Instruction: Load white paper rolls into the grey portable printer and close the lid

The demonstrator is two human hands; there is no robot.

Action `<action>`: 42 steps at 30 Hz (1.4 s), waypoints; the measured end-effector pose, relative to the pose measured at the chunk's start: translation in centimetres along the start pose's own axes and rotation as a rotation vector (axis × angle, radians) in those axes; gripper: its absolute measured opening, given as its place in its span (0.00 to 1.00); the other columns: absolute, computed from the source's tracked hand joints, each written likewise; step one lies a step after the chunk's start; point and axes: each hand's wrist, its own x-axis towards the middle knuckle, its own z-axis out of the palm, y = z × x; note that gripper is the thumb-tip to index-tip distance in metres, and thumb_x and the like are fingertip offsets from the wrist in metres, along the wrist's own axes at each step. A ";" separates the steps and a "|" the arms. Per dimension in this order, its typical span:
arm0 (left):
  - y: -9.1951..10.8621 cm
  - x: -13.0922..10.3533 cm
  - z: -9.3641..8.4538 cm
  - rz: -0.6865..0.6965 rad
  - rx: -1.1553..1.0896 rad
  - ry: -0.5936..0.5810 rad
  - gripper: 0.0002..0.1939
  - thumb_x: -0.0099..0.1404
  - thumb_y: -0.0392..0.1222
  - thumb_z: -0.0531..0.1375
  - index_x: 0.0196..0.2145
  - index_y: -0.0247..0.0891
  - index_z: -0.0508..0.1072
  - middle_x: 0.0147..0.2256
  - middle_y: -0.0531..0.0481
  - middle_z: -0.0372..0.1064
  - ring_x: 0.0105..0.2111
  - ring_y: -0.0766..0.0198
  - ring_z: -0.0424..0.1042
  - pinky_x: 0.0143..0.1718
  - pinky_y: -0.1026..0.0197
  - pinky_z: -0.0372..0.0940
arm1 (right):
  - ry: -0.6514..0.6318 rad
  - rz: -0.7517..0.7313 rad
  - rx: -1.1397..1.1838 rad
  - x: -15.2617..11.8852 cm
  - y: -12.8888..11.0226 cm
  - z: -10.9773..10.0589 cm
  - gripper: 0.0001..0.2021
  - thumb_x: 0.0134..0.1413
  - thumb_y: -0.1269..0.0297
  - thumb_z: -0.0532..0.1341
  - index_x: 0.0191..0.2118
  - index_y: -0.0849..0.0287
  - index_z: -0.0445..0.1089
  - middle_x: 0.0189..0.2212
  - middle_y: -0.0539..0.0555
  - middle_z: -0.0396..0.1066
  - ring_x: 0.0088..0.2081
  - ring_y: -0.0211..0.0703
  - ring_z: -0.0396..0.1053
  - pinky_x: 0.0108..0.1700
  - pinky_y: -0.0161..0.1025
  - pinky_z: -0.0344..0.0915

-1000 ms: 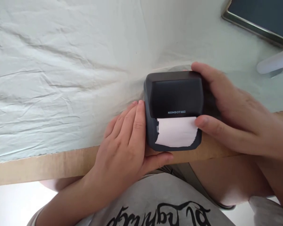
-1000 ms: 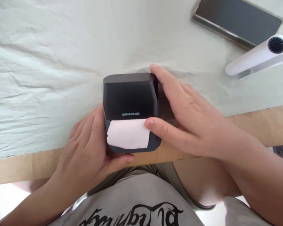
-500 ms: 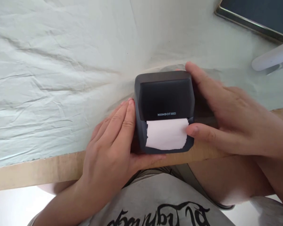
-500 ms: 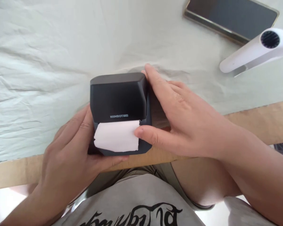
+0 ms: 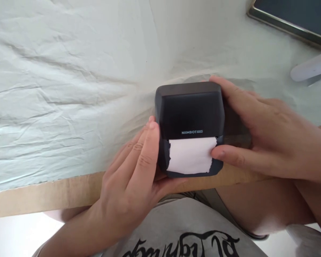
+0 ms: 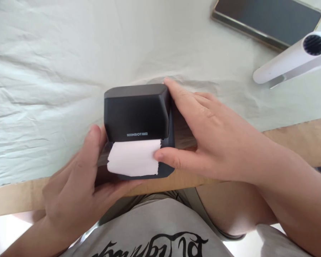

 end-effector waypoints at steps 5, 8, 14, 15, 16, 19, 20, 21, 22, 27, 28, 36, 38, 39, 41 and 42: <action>0.2 0.7 -0.8 -0.068 -0.044 -0.100 0.52 0.83 0.52 0.66 0.87 0.34 0.38 0.66 0.34 0.80 0.64 0.45 0.83 0.63 0.52 0.82 | -0.023 -0.011 0.090 0.6 -0.3 -0.4 0.51 0.76 0.32 0.56 0.87 0.40 0.25 0.73 0.57 0.70 0.63 0.60 0.79 0.63 0.64 0.82; 0.3 1.0 -0.9 -0.048 -0.047 -0.073 0.52 0.83 0.54 0.66 0.87 0.35 0.40 0.64 0.35 0.82 0.62 0.46 0.85 0.61 0.52 0.83 | -0.029 -0.028 0.182 1.3 -0.8 -0.4 0.49 0.77 0.35 0.56 0.86 0.34 0.21 0.64 0.52 0.76 0.51 0.51 0.80 0.57 0.56 0.83; 0.4 1.5 -0.9 -0.103 -0.075 -0.108 0.51 0.84 0.57 0.64 0.87 0.44 0.38 0.60 0.44 0.86 0.56 0.47 0.88 0.56 0.51 0.86 | -0.046 -0.006 0.164 1.3 -0.5 -0.3 0.52 0.75 0.33 0.57 0.86 0.37 0.21 0.59 0.53 0.76 0.46 0.49 0.79 0.55 0.54 0.82; 0.4 1.5 -1.0 -0.106 -0.073 -0.113 0.50 0.84 0.57 0.63 0.87 0.47 0.37 0.59 0.46 0.86 0.55 0.49 0.89 0.55 0.52 0.87 | -0.051 -0.008 0.158 1.2 -0.3 -0.2 0.52 0.75 0.32 0.57 0.86 0.38 0.21 0.59 0.54 0.76 0.47 0.49 0.79 0.56 0.55 0.82; 0.4 1.6 -1.0 -0.106 -0.069 -0.117 0.49 0.85 0.57 0.62 0.87 0.48 0.36 0.58 0.48 0.87 0.55 0.50 0.89 0.55 0.52 0.87 | -0.059 -0.013 0.150 1.0 -0.2 -0.2 0.53 0.75 0.32 0.57 0.86 0.38 0.21 0.60 0.54 0.76 0.49 0.50 0.79 0.58 0.56 0.82; 0.5 1.5 -1.0 -0.102 -0.046 -0.121 0.46 0.87 0.58 0.58 0.87 0.46 0.36 0.59 0.49 0.86 0.56 0.52 0.88 0.57 0.53 0.86 | -0.062 -0.027 0.127 0.8 0.1 -0.3 0.53 0.75 0.30 0.56 0.86 0.37 0.20 0.63 0.56 0.76 0.52 0.53 0.80 0.58 0.59 0.82; 0.5 1.4 -0.9 -0.109 -0.045 -0.120 0.45 0.87 0.59 0.57 0.87 0.45 0.36 0.59 0.49 0.86 0.57 0.52 0.88 0.58 0.53 0.86 | -0.060 -0.026 0.121 0.8 0.2 -0.3 0.53 0.74 0.29 0.56 0.86 0.37 0.20 0.64 0.57 0.76 0.53 0.54 0.80 0.57 0.59 0.83; 0.5 1.2 -0.8 -0.112 -0.052 -0.115 0.46 0.87 0.61 0.57 0.86 0.44 0.37 0.59 0.48 0.86 0.58 0.52 0.88 0.58 0.53 0.86 | -0.063 -0.021 0.122 0.7 0.2 -0.4 0.54 0.73 0.28 0.56 0.86 0.36 0.20 0.64 0.57 0.76 0.54 0.55 0.81 0.56 0.59 0.83; 0.5 1.1 -0.8 -0.117 -0.062 -0.110 0.46 0.86 0.63 0.57 0.86 0.43 0.38 0.59 0.47 0.86 0.58 0.52 0.87 0.58 0.53 0.86 | -0.070 -0.020 0.135 0.7 0.3 -0.5 0.54 0.73 0.26 0.56 0.85 0.35 0.20 0.65 0.57 0.75 0.55 0.56 0.81 0.56 0.59 0.83; 0.2 0.2 -0.5 -0.150 -0.044 -0.107 0.50 0.83 0.67 0.60 0.85 0.41 0.42 0.71 0.38 0.76 0.68 0.44 0.81 0.67 0.45 0.82 | -0.076 0.041 0.170 0.3 0.7 -1.0 0.37 0.81 0.35 0.48 0.85 0.36 0.38 0.68 0.57 0.75 0.60 0.55 0.82 0.57 0.59 0.83; 0.1 0.1 -0.4 -0.164 -0.034 -0.122 0.50 0.82 0.68 0.60 0.85 0.39 0.44 0.72 0.35 0.74 0.70 0.42 0.78 0.69 0.43 0.80 | -0.054 0.060 0.122 0.2 0.8 -1.0 0.36 0.81 0.35 0.50 0.84 0.38 0.44 0.67 0.57 0.75 0.60 0.57 0.82 0.56 0.58 0.83; -0.3 -0.1 0.2 -0.120 -0.016 -0.190 0.42 0.82 0.64 0.60 0.80 0.37 0.57 0.70 0.30 0.75 0.72 0.36 0.75 0.69 0.38 0.75 | 0.206 0.132 0.128 0.4 -0.7 -0.7 0.35 0.74 0.34 0.62 0.75 0.47 0.62 0.55 0.58 0.73 0.57 0.54 0.76 0.59 0.60 0.80; -0.1 -0.1 0.5 -0.108 0.008 -0.171 0.40 0.83 0.64 0.59 0.79 0.36 0.58 0.69 0.30 0.76 0.71 0.37 0.76 0.68 0.39 0.75 | 0.254 0.208 0.165 0.7 -1.8 -1.0 0.31 0.73 0.36 0.64 0.70 0.48 0.67 0.40 0.52 0.71 0.41 0.46 0.75 0.47 0.54 0.79; -0.1 -0.1 0.6 -0.099 0.022 -0.159 0.40 0.83 0.65 0.58 0.79 0.36 0.58 0.69 0.30 0.76 0.71 0.37 0.76 0.68 0.40 0.74 | 0.267 0.264 0.187 0.8 -2.4 -1.1 0.29 0.73 0.38 0.64 0.69 0.46 0.68 0.35 0.49 0.69 0.34 0.42 0.72 0.41 0.51 0.77; -0.1 -0.2 0.7 -0.085 0.049 -0.142 0.42 0.83 0.66 0.57 0.80 0.34 0.56 0.68 0.29 0.76 0.71 0.38 0.76 0.68 0.42 0.73 | 0.277 0.370 0.215 1.0 -3.2 -1.2 0.25 0.75 0.41 0.62 0.70 0.42 0.67 0.32 0.47 0.69 0.26 0.39 0.70 0.32 0.46 0.74; -0.2 -0.2 0.8 -0.075 0.057 -0.137 0.43 0.83 0.66 0.57 0.80 0.33 0.55 0.68 0.29 0.76 0.71 0.38 0.76 0.68 0.43 0.73 | 0.273 0.391 0.186 0.9 -3.4 -1.3 0.24 0.77 0.41 0.58 0.71 0.39 0.67 0.33 0.47 0.71 0.25 0.38 0.72 0.31 0.44 0.75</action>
